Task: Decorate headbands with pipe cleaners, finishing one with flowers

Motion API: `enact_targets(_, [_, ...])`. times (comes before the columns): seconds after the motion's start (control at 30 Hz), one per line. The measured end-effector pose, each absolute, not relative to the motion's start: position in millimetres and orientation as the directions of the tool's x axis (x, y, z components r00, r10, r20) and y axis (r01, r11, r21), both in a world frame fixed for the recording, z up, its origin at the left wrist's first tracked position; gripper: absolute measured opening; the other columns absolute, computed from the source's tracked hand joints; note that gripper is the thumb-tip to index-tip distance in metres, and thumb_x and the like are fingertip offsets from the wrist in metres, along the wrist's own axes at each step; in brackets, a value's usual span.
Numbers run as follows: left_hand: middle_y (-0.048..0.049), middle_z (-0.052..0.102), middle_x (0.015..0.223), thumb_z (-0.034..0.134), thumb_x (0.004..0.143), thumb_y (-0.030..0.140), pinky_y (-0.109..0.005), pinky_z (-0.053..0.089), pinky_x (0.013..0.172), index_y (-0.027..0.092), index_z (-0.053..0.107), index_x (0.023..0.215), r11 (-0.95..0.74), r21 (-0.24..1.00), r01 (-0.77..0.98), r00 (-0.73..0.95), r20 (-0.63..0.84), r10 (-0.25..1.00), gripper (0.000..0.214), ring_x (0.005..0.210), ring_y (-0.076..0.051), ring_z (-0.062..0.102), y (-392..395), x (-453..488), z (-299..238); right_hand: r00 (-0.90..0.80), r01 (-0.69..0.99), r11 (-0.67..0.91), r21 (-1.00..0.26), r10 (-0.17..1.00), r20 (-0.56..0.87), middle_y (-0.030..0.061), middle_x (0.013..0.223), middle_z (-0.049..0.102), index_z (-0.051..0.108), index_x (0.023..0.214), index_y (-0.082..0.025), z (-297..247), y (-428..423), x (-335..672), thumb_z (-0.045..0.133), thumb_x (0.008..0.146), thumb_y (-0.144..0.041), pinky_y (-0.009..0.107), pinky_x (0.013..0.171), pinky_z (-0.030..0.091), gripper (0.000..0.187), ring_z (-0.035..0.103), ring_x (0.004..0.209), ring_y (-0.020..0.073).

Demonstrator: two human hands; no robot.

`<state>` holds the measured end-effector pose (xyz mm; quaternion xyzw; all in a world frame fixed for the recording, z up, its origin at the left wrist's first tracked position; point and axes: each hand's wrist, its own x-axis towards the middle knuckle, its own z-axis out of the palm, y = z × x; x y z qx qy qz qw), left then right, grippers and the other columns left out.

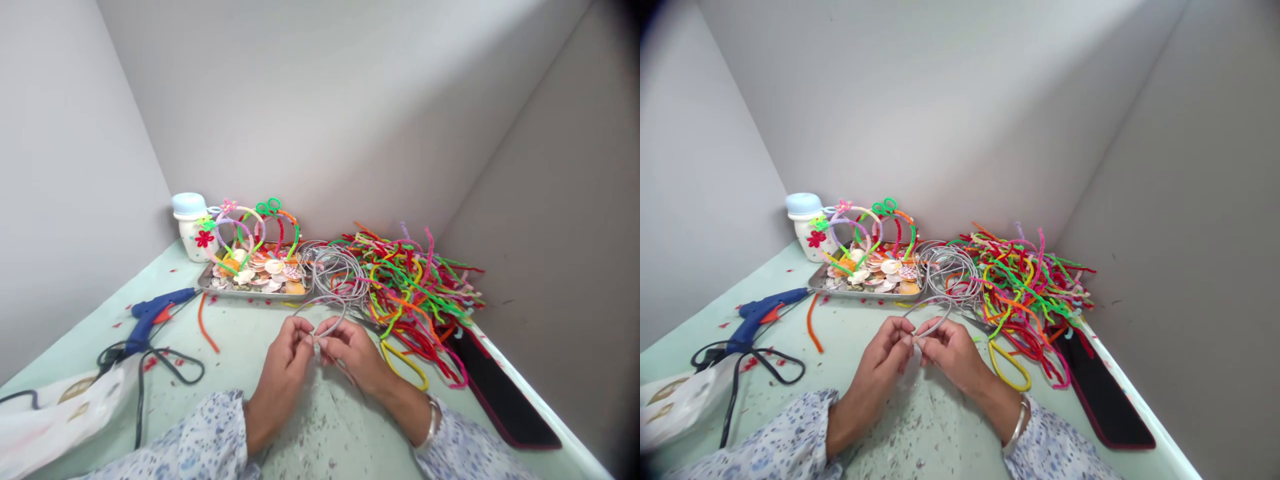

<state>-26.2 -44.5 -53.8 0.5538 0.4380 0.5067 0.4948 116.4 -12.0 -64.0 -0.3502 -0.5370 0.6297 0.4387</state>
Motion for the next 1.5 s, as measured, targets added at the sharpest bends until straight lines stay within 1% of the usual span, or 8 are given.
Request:
enact_targets(0.17, [0.0037, 0.056, 0.071, 0.043, 0.09, 0.029, -0.02, 0.037, 0.055, 0.021, 0.045, 0.093, -0.142, 0.989, -0.03, 0.112, 0.145, 0.983, 0.008, 0.059, -0.009, 0.046, -45.0, -25.5, -53.6, -0.385, -0.172, -0.002, -0.985, 0.921, 0.066, -0.0015, 0.069, 0.061, 0.064, 0.08, -0.018, -64.6, -10.2, 117.7, 0.065, 0.075, -0.026, 0.025, 0.056, 0.044, 0.01, 0.054, 0.055, 0.0114])
enact_targets(0.37, [0.0034, 0.055, 0.073, 0.042, 0.092, 0.028, -0.021, 0.04, 0.061, 0.021, 0.044, 0.092, -0.156, 0.987, -0.047, 0.11, 0.16, 0.981, 0.008, 0.065, -0.01, 0.049, -46.2, -24.9, -53.9, -0.376, -0.116, 0.035, -0.993, 0.924, 0.076, -0.0014, 0.065, 0.06, 0.064, 0.079, -0.016, -62.2, -10.9, 117.4, 0.065, 0.076, -0.026, 0.025, 0.056, 0.044, 0.01, 0.054, 0.055, 0.0111])
enact_targets(0.47, [0.0041, 0.054, 0.072, 0.041, 0.092, 0.028, -0.021, 0.038, 0.059, 0.021, 0.045, 0.091, -0.16, 0.986, -0.044, 0.099, 0.164, 0.981, 0.008, 0.062, -0.009, 0.046, -45.6, -24.6, -53.3, -0.376, -0.12, 0.042, -0.992, 0.923, 0.085, -0.0008, 0.068, 0.061, 0.064, 0.078, -0.016, -62.9, -11.2, 117.5, 0.065, 0.076, -0.025, 0.025, 0.058, 0.044, 0.009, 0.056, 0.057, 0.0116])
enact_targets(0.57, [0.0051, 0.052, 0.069, 0.042, 0.092, 0.028, -0.02, 0.036, 0.056, 0.021, 0.045, 0.09, -0.158, 0.987, -0.039, 0.091, 0.161, 0.983, 0.008, 0.059, -0.008, 0.043, -45.5, -24.2, -51.6, -0.37, -0.112, 0.052, -0.992, 0.925, 0.09, -0.0017, 0.064, 0.061, 0.063, 0.077, -0.017, -63.5, -11.7, 118.0, 0.064, 0.077, -0.024, 0.025, 0.058, 0.044, 0.007, 0.056, 0.057, 0.0116])
enact_targets(0.73, [0.0049, 0.052, 0.069, 0.043, 0.092, 0.028, -0.02, 0.037, 0.056, 0.02, 0.046, 0.09, -0.165, 0.986, -0.039, 0.065, 0.167, 0.984, 0.008, 0.062, -0.009, 0.046, -46.0, -24.0, -49.4, -0.359, -0.11, 0.095, -0.989, 0.924, 0.129, -0.0028, 0.062, 0.059, 0.064, 0.075, -0.017, -57.4, -13.6, 117.3, 0.065, 0.077, -0.023, 0.023, 0.057, 0.043, 0.006, 0.056, 0.056, 0.0105])
enact_targets(0.9, [0.0057, 0.049, 0.068, 0.044, 0.091, 0.027, -0.019, 0.035, 0.054, 0.02, 0.046, 0.089, -0.147, 0.988, -0.051, 0.057, 0.15, 0.987, 0.008, 0.059, -0.008, 0.044, -43.4, -24.9, -49.5, -0.343, -0.113, 0.137, -0.984, 0.924, 0.168, -0.0027, 0.062, 0.058, 0.064, 0.07, -0.017, -52.0, -14.6, 115.4, 0.065, 0.076, -0.022, 0.023, 0.058, 0.045, 0.008, 0.056, 0.056, 0.0103])
enact_targets(1.13, [0.0064, 0.048, 0.063, 0.047, 0.088, 0.027, -0.018, 0.035, 0.052, 0.019, 0.047, 0.087, -0.123, 0.99, -0.071, 0.053, 0.127, 0.991, 0.008, 0.055, -0.007, 0.042, -43.0, -25.7, -44.8, -0.31, -0.118, 0.171, -0.978, 0.93, 0.2, -0.0017, 0.066, 0.059, 0.064, 0.073, -0.017, -54.8, -16.3, 114.4, 0.063, 0.077, -0.021, 0.024, 0.059, 0.046, 0.006, 0.057, 0.059, 0.0113])
enact_targets(1.5, [0.0075, 0.043, 0.059, 0.047, 0.088, 0.028, -0.018, 0.033, 0.048, 0.02, 0.046, 0.087, -0.113, 0.986, -0.123, 0.073, 0.123, 0.99, 0.009, 0.05, -0.007, 0.037, -40.3, -25.4, -46.8, -0.254, -0.033, 0.266, -0.963, 0.93, 0.266, -0.0003, 0.069, 0.063, 0.065, 0.08, -0.017, -65.2, -15.9, 115.3, 0.062, 0.081, -0.025, 0.025, 0.062, 0.046, 0.008, 0.056, 0.063, 0.0126])
